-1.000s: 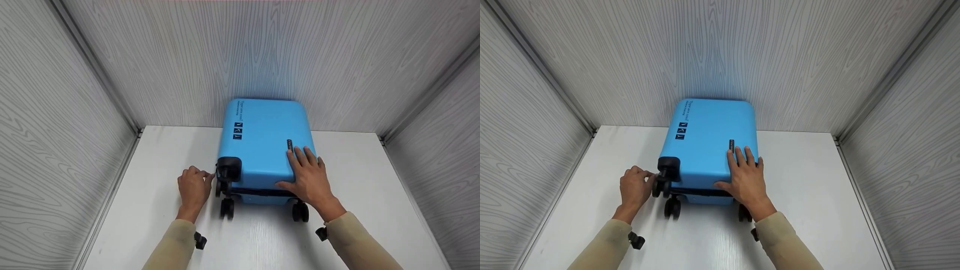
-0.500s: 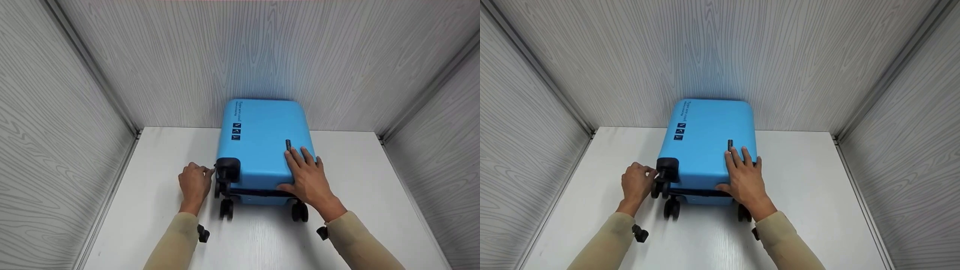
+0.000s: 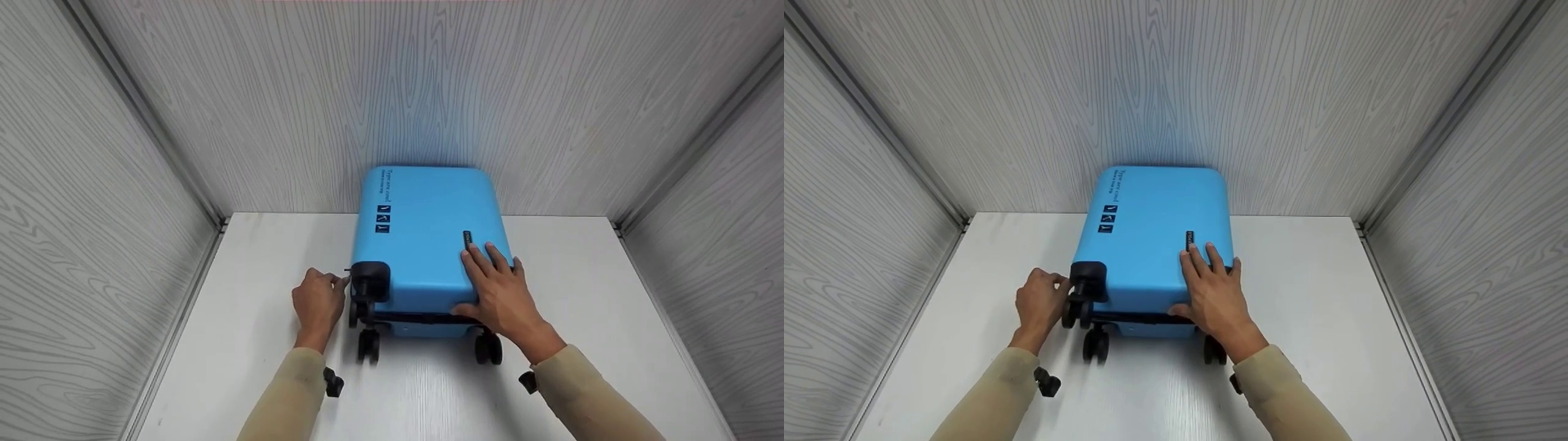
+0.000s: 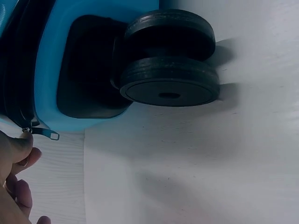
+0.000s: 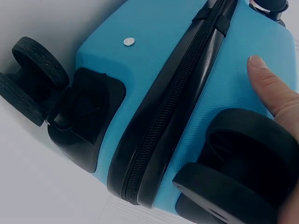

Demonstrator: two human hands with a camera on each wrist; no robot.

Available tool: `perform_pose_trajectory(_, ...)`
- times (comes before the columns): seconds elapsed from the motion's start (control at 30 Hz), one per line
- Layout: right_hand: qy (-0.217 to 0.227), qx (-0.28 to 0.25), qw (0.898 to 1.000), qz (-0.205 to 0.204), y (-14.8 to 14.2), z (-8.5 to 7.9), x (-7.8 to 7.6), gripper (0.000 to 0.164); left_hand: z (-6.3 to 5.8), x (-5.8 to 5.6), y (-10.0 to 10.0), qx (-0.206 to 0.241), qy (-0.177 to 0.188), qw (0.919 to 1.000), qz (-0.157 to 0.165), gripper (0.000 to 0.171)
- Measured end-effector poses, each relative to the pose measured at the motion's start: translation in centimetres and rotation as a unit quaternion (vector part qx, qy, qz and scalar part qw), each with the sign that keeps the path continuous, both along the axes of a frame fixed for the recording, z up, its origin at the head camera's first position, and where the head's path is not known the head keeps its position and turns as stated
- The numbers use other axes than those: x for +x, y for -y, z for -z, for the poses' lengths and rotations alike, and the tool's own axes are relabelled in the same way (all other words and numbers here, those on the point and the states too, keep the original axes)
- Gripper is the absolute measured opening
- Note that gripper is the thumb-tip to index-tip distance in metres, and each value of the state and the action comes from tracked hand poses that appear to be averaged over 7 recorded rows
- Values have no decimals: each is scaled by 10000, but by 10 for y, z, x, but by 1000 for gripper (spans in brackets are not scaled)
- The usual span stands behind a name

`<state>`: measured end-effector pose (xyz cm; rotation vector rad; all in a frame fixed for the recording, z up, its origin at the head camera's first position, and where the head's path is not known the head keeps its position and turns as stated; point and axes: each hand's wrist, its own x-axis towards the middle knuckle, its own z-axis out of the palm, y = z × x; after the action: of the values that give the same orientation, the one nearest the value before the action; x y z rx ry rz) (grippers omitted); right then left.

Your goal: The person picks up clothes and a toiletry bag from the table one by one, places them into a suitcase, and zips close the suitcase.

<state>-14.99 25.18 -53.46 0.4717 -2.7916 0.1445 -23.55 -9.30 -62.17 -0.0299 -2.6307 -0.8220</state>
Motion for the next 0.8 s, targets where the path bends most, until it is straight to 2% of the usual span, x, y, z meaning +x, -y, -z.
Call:
perform_pose_trajectory(0.4,-86,-158,9998,-126,-8,3,-8,111,4,6,-6,478,558,9973,48,32)
perform_pose_trajectory(0.6,47,-326,9994,-39,-13,2,-10,108,4,7,-10,717,784,9943,132,31)
perform_pose_trajectory(0.7,22,-574,9983,18,-16,4,-9,104,6,9,-10,767,980,9918,279,27)
perform_pose_trajectory(0.8,-171,-1216,9924,65,-20,6,-7,94,7,11,-9,703,1048,9912,408,26)
